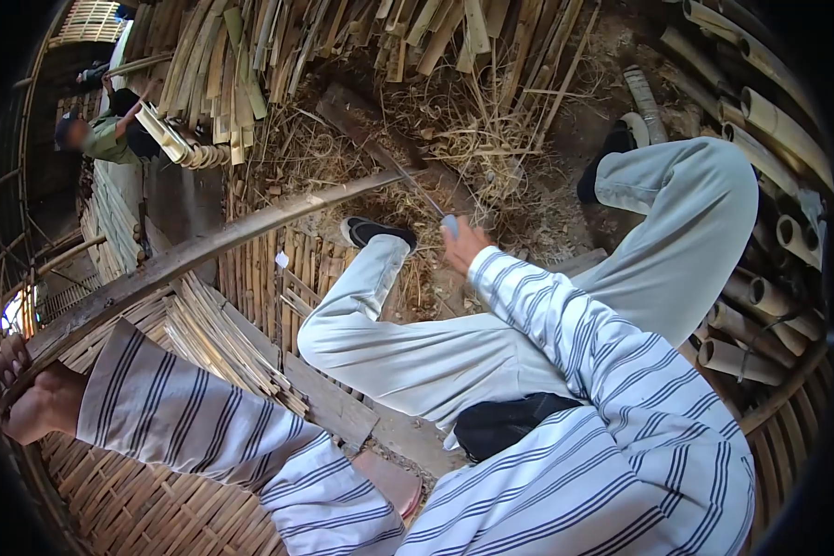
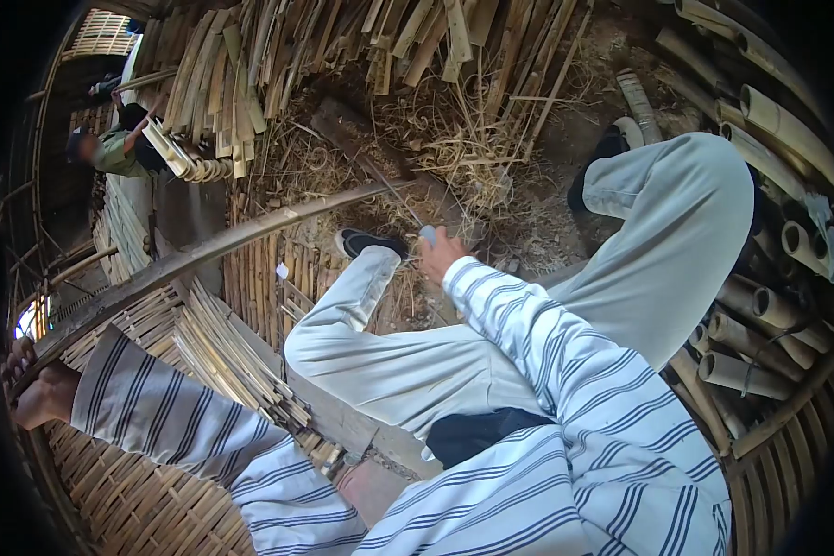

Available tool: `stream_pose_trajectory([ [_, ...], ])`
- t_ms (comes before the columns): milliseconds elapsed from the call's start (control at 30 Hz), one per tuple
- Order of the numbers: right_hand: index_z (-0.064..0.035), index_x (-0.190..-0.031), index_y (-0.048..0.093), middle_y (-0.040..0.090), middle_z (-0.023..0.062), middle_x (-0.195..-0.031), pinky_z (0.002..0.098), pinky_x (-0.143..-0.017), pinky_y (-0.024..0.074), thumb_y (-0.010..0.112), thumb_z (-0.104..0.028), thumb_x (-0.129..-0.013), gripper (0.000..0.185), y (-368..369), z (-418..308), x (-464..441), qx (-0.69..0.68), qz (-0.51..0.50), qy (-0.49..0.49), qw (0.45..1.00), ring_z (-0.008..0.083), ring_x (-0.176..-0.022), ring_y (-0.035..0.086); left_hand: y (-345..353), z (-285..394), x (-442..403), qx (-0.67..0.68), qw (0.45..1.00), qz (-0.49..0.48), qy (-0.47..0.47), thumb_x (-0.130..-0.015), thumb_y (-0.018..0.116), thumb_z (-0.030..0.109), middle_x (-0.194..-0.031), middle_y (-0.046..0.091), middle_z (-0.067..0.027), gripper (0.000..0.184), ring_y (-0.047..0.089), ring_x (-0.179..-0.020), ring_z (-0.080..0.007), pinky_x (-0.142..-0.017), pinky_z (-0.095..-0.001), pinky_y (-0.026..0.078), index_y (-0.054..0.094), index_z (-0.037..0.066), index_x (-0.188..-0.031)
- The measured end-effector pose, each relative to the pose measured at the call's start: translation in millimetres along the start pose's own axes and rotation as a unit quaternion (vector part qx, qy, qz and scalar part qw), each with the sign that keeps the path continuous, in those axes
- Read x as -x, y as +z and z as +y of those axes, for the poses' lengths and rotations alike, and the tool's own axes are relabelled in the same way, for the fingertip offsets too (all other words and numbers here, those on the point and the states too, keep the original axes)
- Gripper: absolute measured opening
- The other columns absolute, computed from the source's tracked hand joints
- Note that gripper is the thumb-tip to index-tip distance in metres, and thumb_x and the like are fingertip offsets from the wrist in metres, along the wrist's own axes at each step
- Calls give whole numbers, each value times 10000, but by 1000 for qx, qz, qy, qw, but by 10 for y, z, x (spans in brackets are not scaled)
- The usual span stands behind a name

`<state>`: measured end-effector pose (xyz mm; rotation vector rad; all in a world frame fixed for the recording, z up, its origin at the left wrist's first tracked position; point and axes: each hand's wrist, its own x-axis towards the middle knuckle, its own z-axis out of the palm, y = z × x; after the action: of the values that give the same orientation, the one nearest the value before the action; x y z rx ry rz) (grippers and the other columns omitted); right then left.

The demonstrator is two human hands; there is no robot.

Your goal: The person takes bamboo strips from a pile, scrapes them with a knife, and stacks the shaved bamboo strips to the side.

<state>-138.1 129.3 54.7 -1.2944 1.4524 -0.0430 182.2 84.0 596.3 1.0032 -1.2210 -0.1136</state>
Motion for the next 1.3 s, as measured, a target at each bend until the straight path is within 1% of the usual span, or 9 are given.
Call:
stream_pose_trajectory([
  [133,-10,-1081,419,600,298,-800,492,-730,492,370,-395,-922,419,-165,-417,220,-76,-41,-47,995,456,-789,600,6,48,-3,-20,1000,5,5,-751,383,185,-533,316,-58,186,361,-477,-177,-456,-290,330,364,78,-601],
  [367,-22,-1066,419,584,201,-583,447,-488,510,456,-301,-914,320,-31,-732,561,-75,118,-306,942,385,-478,583,134,-41,90,-57,997,43,22,-772,381,204,-556,346,-80,213,395,-502,-193,-483,-306,385,375,63,-612],
  [500,-38,-1105,387,592,307,-752,519,-605,498,401,-370,-920,380,340,105,21,-29,17,-1,999,440,-673,608,600,-46,305,-186,969,151,60,-784,379,214,-569,363,-92,230,414,-516,-202,-498,-316,416,381,54,-619],
  [533,-27,-1127,379,577,337,-826,535,-713,471,397,-373,-917,405,421,390,-149,-38,25,-21,999,475,-781,588,757,0,374,-255,947,178,82,-786,379,217,-573,368,-95,234,419,-520,-205,-502,-318,424,383,52,-620],
  [633,-18,-1139,374,570,344,-810,540,-748,446,401,-372,-914,420,261,236,-64,-51,2,-5,999,484,-798,578,-296,79,-345,-27,998,-50,-12,-797,385,244,-593,419,-125,291,467,-558,-229,-588,-365,487,422,12,-625],
  [967,-51,-1138,424,576,234,-588,494,-520,488,439,-327,-909,360,82,-444,484,-98,110,-294,944,396,-544,602,119,-59,-27,-43,998,40,22,-745,409,206,-560,374,-80,200,391,-504,-188,-509,-315,364,424,44,-630],
  [1067,-66,-1128,395,602,276,-758,510,-617,509,403,-316,-922,324,165,-21,203,-48,-16,-8,999,422,-724,623,330,-53,137,-71,992,101,37,-729,416,195,-551,361,-66,173,368,-487,-176,-485,-300,327,425,53,-631],
  [1167,-15,-1176,350,569,338,-933,522,-719,474,392,-369,-898,452,511,662,-258,33,-27,-22,999,484,-837,580,676,-14,352,-98,977,181,54,-714,423,183,-541,348,-52,146,345,-471,-164,-461,-285,290,426,62,-633],
  [1300,-26,-1163,347,586,328,-842,522,-714,474,378,-380,-909,437,433,344,-49,-47,34,18,998,478,-800,592,357,8,324,-115,979,167,22,-725,393,180,-521,334,-49,154,317,-449,-160,-454,-297,298,394,87,-603],
])
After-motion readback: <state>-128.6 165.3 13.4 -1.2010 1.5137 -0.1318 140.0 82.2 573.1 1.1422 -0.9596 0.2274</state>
